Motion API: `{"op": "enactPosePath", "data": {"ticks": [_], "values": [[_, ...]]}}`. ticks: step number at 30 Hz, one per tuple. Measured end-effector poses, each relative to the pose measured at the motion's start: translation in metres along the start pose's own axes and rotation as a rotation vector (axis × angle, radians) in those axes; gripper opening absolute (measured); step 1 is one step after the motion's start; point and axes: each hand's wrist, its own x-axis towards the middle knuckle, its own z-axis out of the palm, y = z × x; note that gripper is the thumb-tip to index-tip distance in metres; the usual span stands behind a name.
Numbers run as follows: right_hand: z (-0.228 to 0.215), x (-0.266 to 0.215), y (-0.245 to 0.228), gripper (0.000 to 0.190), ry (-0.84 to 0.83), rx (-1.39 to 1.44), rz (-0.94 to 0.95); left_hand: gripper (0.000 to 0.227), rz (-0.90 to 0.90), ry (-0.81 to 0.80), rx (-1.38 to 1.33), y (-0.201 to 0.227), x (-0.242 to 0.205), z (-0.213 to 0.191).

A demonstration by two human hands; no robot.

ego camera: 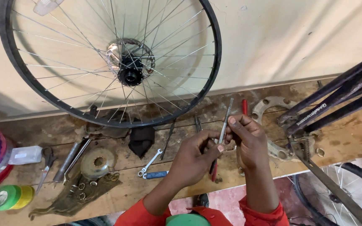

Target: Repairing and adjusting a bicycle wheel axle on a workbench using various hand tools

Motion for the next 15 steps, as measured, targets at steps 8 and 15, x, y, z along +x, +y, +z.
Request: {"op": "enactPosePath", "data": {"ticks": [8, 15], "values": [[-0.014, 0.002, 0.012, 0.015, 0.056, -0.073, 0.050, 0.022, -0.037, -0.013, 0.033, -0.012, 0.005, -0.003], [-0.026, 0.001, 0.035, 0.016, 0.103, -0.100, 0.018, 0.023, 0.076, 0.048, -0.138, -0.030, 0.010, -0.002]]}}
